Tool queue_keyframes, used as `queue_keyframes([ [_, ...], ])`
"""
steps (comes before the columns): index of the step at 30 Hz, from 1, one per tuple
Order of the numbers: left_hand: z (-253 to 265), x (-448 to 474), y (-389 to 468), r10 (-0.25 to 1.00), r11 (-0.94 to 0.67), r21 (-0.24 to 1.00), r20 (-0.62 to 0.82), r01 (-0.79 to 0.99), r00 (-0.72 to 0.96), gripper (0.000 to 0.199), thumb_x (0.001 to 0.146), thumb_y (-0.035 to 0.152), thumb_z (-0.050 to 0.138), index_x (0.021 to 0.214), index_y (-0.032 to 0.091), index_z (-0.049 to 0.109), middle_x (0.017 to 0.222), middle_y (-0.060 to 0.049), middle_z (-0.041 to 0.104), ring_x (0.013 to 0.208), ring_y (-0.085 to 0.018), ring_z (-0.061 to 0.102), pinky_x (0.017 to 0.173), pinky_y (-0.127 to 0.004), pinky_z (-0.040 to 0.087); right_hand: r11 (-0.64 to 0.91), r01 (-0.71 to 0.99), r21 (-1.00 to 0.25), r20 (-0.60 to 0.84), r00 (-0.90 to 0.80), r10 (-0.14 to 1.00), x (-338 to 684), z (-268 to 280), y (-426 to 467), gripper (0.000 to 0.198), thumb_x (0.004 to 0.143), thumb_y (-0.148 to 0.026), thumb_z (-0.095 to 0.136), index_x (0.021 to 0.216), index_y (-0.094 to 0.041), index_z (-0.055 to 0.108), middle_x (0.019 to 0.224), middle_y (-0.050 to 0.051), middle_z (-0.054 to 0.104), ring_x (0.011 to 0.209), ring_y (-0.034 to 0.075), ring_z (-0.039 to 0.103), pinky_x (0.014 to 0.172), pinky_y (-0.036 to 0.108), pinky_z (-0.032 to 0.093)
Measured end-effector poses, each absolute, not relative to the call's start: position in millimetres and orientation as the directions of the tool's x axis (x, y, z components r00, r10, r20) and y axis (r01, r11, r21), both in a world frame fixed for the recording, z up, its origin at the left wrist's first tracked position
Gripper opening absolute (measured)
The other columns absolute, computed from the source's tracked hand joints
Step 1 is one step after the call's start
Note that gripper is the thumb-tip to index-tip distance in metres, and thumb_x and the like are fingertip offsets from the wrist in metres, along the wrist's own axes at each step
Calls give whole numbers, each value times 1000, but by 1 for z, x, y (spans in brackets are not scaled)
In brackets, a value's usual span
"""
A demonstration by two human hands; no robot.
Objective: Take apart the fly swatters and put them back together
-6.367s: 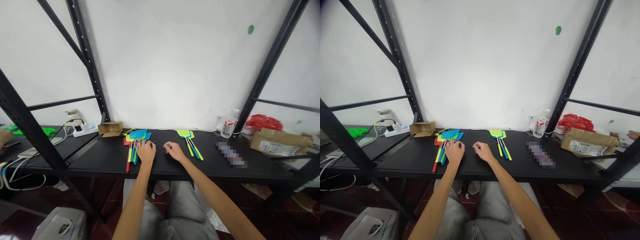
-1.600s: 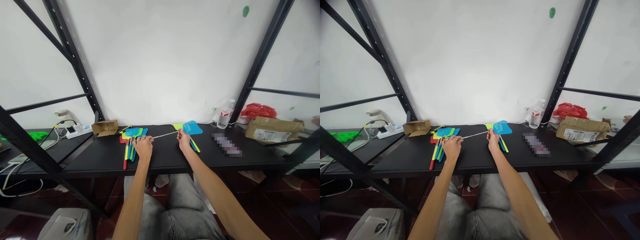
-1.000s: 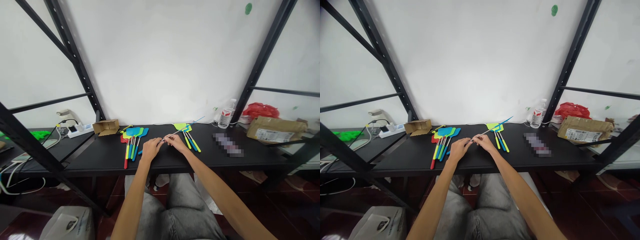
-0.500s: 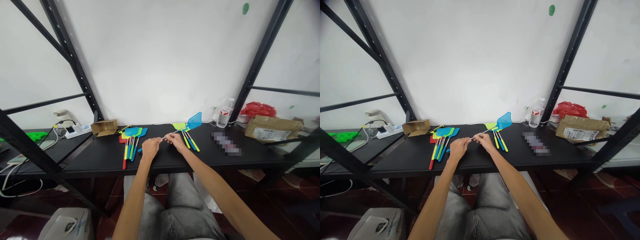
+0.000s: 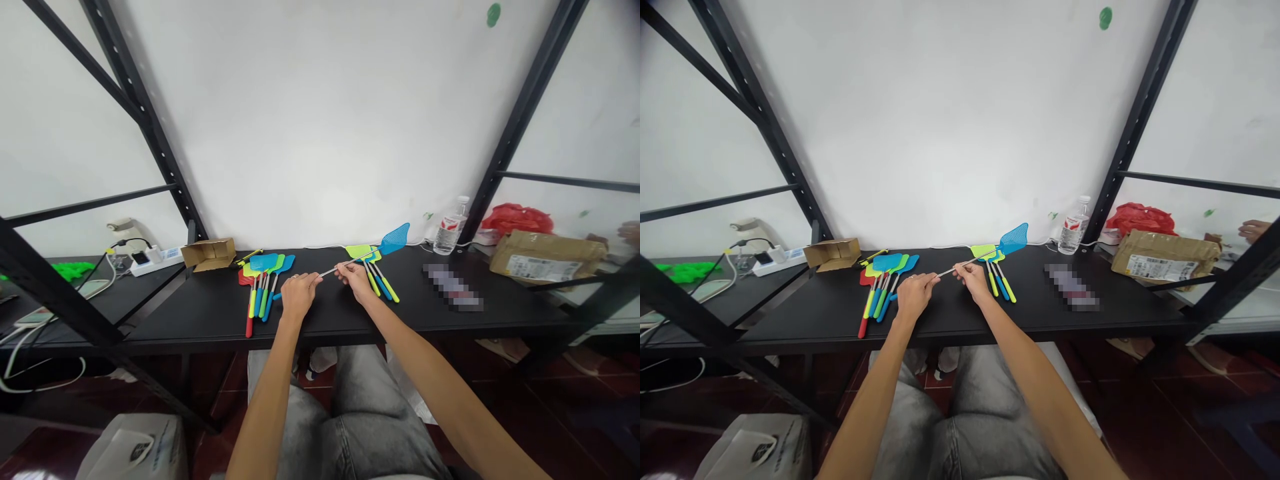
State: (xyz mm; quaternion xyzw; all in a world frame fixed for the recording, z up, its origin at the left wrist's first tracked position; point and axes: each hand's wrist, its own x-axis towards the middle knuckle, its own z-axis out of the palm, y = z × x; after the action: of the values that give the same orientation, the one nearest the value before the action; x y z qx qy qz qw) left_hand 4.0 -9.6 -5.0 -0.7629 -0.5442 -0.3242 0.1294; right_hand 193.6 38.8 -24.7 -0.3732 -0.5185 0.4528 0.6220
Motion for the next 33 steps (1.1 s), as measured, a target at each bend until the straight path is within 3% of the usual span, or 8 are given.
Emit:
queue_keyframes([
  [11, -2, -8, -12, 751, -270, 214, 657, 939, 66, 36, 99, 45, 43, 105, 30, 76, 93, -8, 73, 93, -25, 60, 84, -39, 34, 326, -322, -889, 237, 285, 929, 204, -24, 46, 43, 64, -56, 80, 75, -16, 71, 68, 4, 64, 57, 12, 50, 46, 24, 34],
  [19, -4, -11, -12, 728, -189, 251, 684, 949, -35, 32, 99, 40, 44, 102, 31, 75, 102, -6, 75, 98, -28, 58, 92, -46, 31, 364, -296, -883, 255, 348, 902, 206, -24, 46, 44, 66, -60, 77, 76, -17, 69, 68, 4, 63, 56, 12, 51, 46, 26, 37],
  [22, -5, -13, -10, 737, -240, 235, 676, 942, 19, 31, 99, 40, 45, 104, 30, 75, 102, -6, 75, 98, -27, 60, 91, -43, 34, 376, -321, -870, 260, 349, 900, 209, -22, 45, 45, 67, -60, 77, 77, -18, 68, 67, 3, 62, 55, 12, 51, 45, 26, 37],
  [28, -4, -11, -13, 750, -403, 243, 641, 882, 166, 31, 100, 37, 44, 108, 25, 72, 103, -6, 74, 94, -22, 66, 82, -34, 42, 350, -331, -876, 260, 288, 922, 210, -19, 40, 45, 71, -62, 74, 83, -19, 68, 72, 3, 65, 53, 11, 51, 44, 26, 35],
  [33, -5, -2, -16, 741, -478, 243, 627, 844, 239, 32, 100, 41, 45, 116, 26, 69, 108, -5, 73, 96, -19, 67, 77, -27, 45, 348, -191, -918, 356, -4, 935, 195, -19, 30, 45, 77, -62, 69, 86, -18, 72, 75, 5, 68, 55, 11, 52, 46, 25, 35],
])
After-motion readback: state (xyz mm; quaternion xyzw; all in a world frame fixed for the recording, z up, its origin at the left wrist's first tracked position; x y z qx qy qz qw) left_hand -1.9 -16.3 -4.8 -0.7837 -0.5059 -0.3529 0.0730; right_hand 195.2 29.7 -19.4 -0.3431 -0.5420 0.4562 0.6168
